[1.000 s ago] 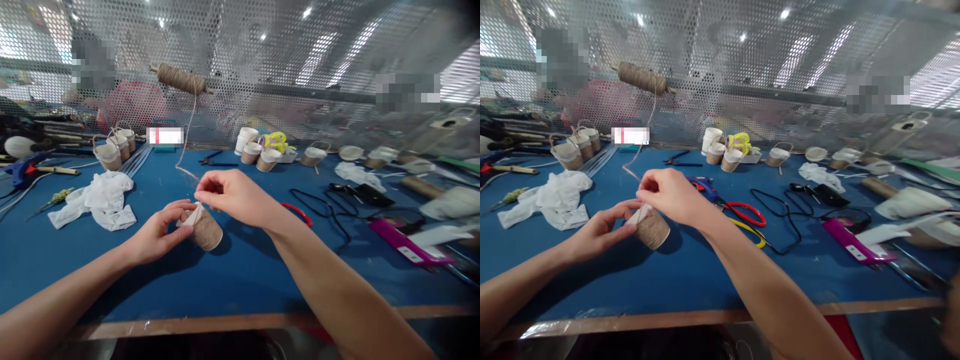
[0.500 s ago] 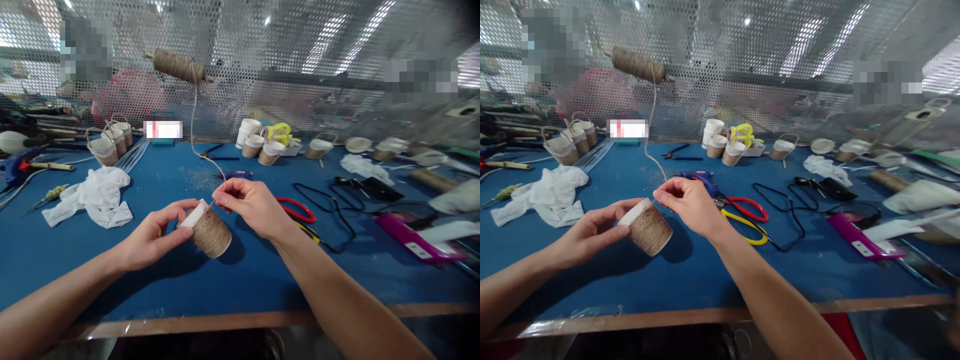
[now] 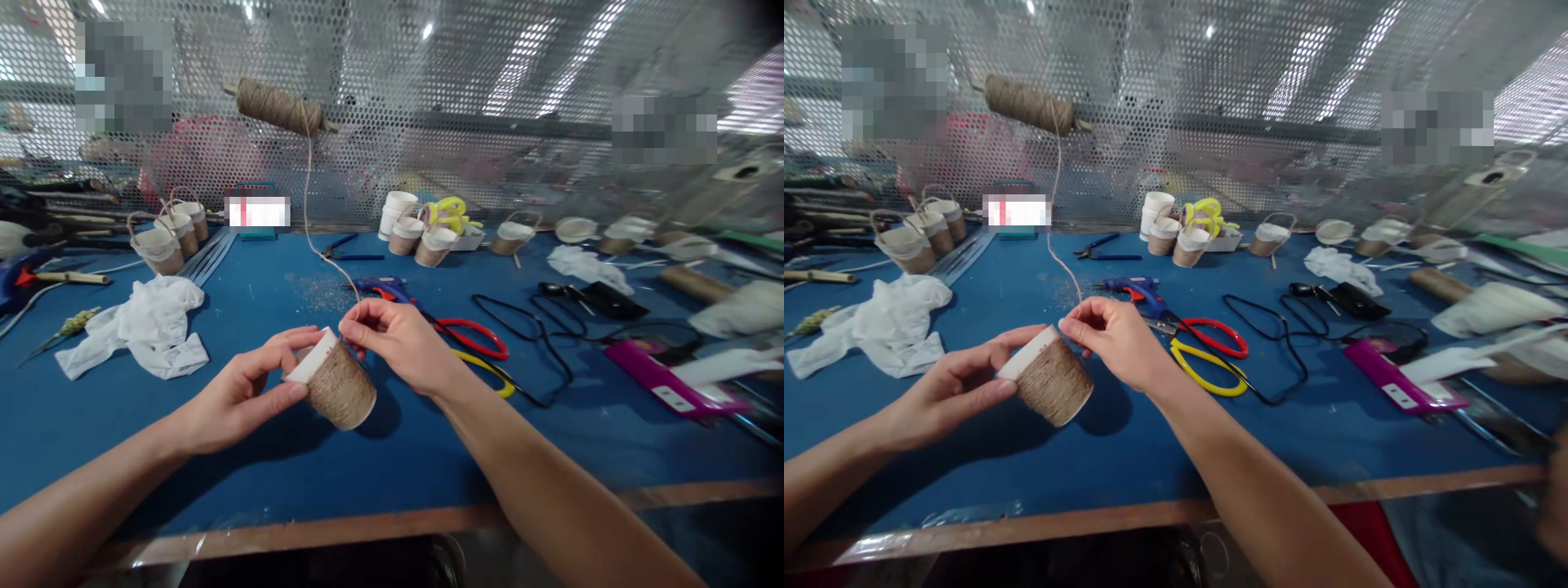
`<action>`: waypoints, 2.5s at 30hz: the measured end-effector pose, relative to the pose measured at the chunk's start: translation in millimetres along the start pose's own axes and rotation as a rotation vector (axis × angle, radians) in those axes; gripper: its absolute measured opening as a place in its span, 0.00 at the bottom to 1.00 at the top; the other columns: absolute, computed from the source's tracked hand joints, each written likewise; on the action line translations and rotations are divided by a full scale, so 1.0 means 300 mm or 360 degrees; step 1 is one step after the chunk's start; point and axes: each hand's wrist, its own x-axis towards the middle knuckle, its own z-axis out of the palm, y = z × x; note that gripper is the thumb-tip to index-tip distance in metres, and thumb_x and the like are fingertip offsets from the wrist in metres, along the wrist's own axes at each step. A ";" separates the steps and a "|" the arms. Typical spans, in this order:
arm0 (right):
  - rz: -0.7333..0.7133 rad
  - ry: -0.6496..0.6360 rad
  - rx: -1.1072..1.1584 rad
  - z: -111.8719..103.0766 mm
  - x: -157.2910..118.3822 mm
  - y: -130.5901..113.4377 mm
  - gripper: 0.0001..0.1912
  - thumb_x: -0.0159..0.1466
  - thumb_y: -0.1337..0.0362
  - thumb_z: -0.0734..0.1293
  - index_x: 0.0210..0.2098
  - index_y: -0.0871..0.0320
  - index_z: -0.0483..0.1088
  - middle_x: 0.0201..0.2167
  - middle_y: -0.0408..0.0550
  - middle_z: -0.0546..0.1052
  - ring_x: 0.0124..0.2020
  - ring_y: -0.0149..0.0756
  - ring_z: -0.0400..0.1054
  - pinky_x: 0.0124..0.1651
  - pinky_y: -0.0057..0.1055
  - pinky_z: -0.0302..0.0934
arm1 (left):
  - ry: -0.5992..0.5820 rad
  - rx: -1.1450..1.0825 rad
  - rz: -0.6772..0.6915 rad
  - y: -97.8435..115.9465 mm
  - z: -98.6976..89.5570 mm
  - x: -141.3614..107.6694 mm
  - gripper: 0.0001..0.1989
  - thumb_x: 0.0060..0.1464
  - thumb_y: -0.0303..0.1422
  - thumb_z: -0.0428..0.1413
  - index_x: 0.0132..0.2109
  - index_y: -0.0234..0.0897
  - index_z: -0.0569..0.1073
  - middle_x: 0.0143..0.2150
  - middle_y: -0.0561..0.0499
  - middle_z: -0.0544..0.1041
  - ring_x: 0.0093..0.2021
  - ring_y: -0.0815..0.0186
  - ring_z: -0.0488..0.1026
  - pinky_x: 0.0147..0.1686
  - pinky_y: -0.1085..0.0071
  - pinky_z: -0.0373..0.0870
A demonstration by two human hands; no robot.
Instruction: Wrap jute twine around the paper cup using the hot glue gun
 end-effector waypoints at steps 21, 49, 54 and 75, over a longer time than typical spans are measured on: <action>-0.0174 0.0123 -0.0589 0.047 -0.035 -0.001 0.10 0.65 0.59 0.55 0.29 0.56 0.56 0.25 0.41 0.64 0.27 0.30 0.59 0.32 0.30 0.55 | -0.0079 0.0372 0.0034 -0.008 -0.019 0.012 0.01 0.55 0.29 0.51 0.35 0.37 0.68 0.60 0.45 0.63 0.64 0.56 0.50 0.61 0.56 0.49; -0.0687 0.0359 -0.1293 0.133 -0.053 0.051 0.05 0.64 0.63 0.54 0.31 0.56 0.54 0.31 0.50 0.67 0.31 0.37 0.65 0.32 0.34 0.63 | 0.0446 0.0384 -0.0137 -0.022 0.064 0.030 0.06 0.50 0.33 0.53 0.31 0.34 0.68 0.35 0.46 0.70 0.40 0.61 0.66 0.44 0.63 0.63; -0.0729 0.0385 -0.1335 0.138 -0.052 0.065 0.05 0.64 0.64 0.53 0.31 0.55 0.53 0.31 0.51 0.67 0.32 0.38 0.65 0.33 0.35 0.64 | 0.0455 0.0377 -0.0338 -0.017 0.082 0.031 0.09 0.48 0.36 0.52 0.32 0.32 0.67 0.30 0.48 0.68 0.33 0.63 0.64 0.35 0.65 0.63; -0.0786 0.0337 -0.1260 0.130 -0.055 0.056 0.08 0.65 0.60 0.55 0.34 0.58 0.58 0.32 0.52 0.69 0.32 0.37 0.67 0.33 0.34 0.64 | 0.0420 0.0034 -0.0333 -0.028 0.072 0.035 0.09 0.51 0.35 0.49 0.27 0.34 0.64 0.25 0.54 0.63 0.28 0.68 0.61 0.30 0.71 0.61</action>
